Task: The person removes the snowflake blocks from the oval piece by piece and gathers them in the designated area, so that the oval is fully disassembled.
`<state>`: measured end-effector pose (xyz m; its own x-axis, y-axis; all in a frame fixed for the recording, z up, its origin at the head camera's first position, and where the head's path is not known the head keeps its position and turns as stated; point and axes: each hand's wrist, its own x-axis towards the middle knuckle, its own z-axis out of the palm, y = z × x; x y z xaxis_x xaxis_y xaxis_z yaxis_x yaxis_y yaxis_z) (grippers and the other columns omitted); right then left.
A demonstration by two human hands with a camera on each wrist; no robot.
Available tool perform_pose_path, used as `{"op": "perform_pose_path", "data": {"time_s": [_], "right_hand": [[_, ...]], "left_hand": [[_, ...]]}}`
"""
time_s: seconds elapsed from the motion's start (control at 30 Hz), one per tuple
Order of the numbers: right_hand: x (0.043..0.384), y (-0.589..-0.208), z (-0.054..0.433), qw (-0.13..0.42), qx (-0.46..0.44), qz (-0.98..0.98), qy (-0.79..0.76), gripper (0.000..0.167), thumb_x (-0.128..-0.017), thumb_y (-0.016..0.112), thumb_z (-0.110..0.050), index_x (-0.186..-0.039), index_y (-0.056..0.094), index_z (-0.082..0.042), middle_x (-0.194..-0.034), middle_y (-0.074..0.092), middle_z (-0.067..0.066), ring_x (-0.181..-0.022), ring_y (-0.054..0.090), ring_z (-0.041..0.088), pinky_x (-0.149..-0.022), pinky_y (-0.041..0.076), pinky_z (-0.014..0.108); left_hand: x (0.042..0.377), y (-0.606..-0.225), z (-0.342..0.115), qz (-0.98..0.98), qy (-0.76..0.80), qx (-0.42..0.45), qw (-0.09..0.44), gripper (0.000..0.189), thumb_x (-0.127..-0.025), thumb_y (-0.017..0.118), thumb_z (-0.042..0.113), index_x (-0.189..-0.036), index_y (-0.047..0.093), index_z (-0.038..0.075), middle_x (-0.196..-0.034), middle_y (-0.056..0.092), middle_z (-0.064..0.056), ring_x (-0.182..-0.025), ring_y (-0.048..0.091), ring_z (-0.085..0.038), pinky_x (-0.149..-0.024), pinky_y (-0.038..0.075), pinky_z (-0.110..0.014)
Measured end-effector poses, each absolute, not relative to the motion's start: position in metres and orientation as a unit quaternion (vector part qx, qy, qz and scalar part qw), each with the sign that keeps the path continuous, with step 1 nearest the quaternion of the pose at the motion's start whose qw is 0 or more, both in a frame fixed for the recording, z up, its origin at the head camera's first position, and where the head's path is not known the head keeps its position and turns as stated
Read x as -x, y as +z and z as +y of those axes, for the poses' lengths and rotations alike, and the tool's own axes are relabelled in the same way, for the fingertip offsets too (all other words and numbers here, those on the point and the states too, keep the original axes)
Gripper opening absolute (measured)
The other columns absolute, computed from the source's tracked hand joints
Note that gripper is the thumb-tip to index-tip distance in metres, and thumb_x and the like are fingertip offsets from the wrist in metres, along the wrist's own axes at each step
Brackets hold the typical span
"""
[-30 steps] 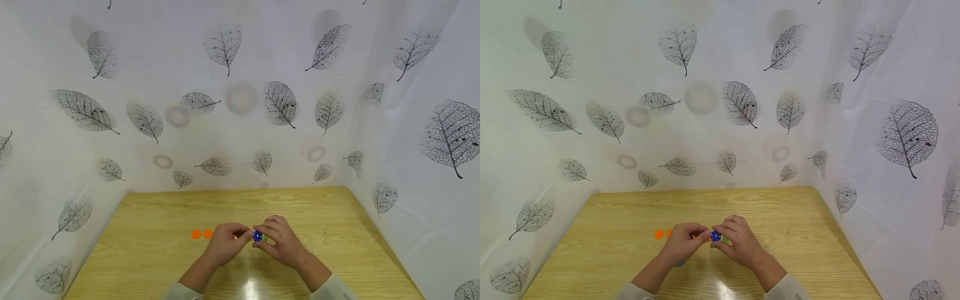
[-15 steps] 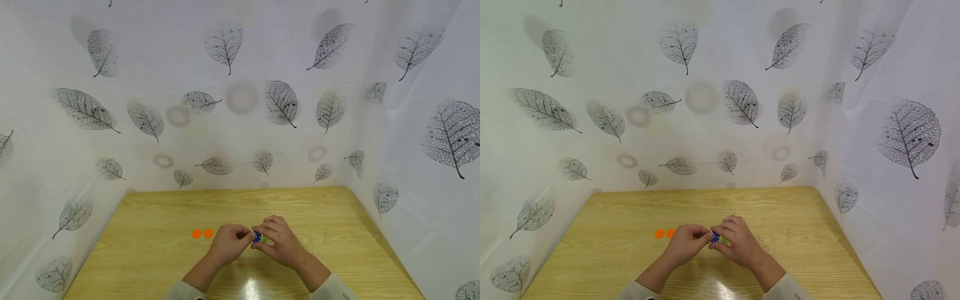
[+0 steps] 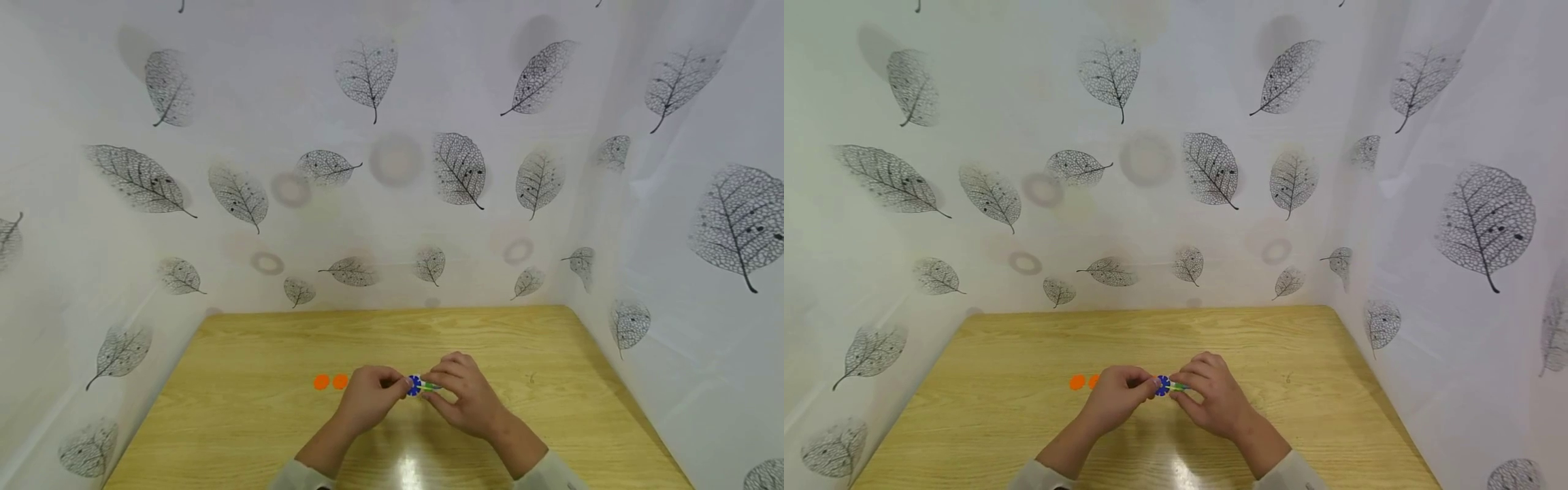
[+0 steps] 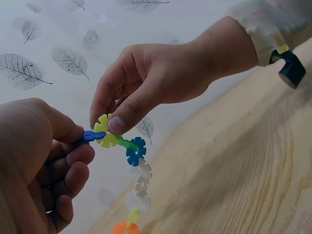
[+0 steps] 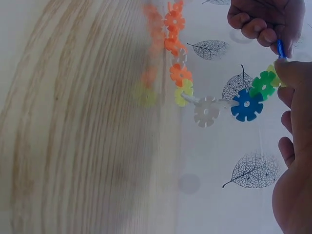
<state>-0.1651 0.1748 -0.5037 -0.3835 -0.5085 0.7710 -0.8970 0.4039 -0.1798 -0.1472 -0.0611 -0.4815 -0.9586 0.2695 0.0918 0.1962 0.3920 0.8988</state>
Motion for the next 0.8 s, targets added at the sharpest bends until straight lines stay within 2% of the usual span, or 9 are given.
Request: {"op": "perform_pose_path", "data": {"time_s": [0.13, 0.4, 0.6, 0.67, 0.8], "right_hand": [[0.1670, -0.5050, 0.1742, 0.332, -0.466, -0.762, 0.302, 0.034, -0.073, 0.089, -0.006, -0.103, 0.078, -0.016, -0.098, 0.072, -0.008, -0.093, 0.062, 0.015, -0.088, 0.046, 0.036], [0.1678, -0.5064, 0.1718, 0.344, -0.474, -0.751, 0.306, 0.029, -0.074, 0.088, -0.004, -0.098, 0.078, -0.016, -0.092, 0.071, -0.009, -0.087, 0.061, 0.012, -0.085, 0.044, 0.029], [0.1685, -0.5075, 0.1714, 0.351, -0.482, -0.745, 0.298, 0.009, -0.089, 0.082, -0.013, -0.097, 0.078, -0.015, -0.090, 0.070, -0.010, -0.085, 0.060, 0.012, -0.083, 0.047, 0.032], [0.1687, -0.5077, 0.1715, 0.351, -0.483, -0.745, 0.297, 0.011, -0.087, 0.083, -0.012, -0.097, 0.078, -0.015, -0.089, 0.069, -0.010, -0.084, 0.060, 0.012, -0.083, 0.046, 0.031], [0.1692, -0.5078, 0.1705, 0.351, -0.483, -0.744, 0.299, 0.022, -0.078, 0.086, -0.007, -0.096, 0.078, -0.015, -0.089, 0.070, -0.010, -0.084, 0.060, 0.011, -0.083, 0.045, 0.030]], "left_hand": [[0.1463, -0.4813, -0.0620, 0.832, 0.535, -0.142, 0.032, 0.022, -0.096, 0.074, 0.035, -0.084, 0.080, 0.017, -0.077, 0.072, 0.008, -0.066, 0.059, -0.009, -0.057, 0.048, -0.027], [0.1445, -0.4826, -0.0633, 0.839, 0.526, -0.136, 0.032, 0.022, -0.095, 0.074, 0.035, -0.082, 0.078, 0.018, -0.074, 0.070, 0.009, -0.064, 0.057, -0.010, -0.055, 0.047, -0.027], [0.1437, -0.4851, -0.0650, 0.839, 0.526, -0.140, 0.026, 0.024, -0.096, 0.074, 0.031, -0.079, 0.078, 0.014, -0.072, 0.069, 0.009, -0.059, 0.053, -0.007, -0.052, 0.045, -0.025], [0.1439, -0.4852, -0.0652, 0.838, 0.526, -0.142, 0.022, 0.024, -0.096, 0.074, 0.031, -0.079, 0.078, 0.013, -0.072, 0.069, 0.009, -0.059, 0.053, -0.006, -0.052, 0.044, -0.025], [0.1435, -0.4839, -0.0654, 0.838, 0.526, -0.142, 0.017, 0.024, -0.094, 0.075, 0.030, -0.076, 0.077, 0.015, -0.070, 0.068, 0.007, -0.057, 0.050, -0.006, -0.050, 0.042, -0.024]]}}
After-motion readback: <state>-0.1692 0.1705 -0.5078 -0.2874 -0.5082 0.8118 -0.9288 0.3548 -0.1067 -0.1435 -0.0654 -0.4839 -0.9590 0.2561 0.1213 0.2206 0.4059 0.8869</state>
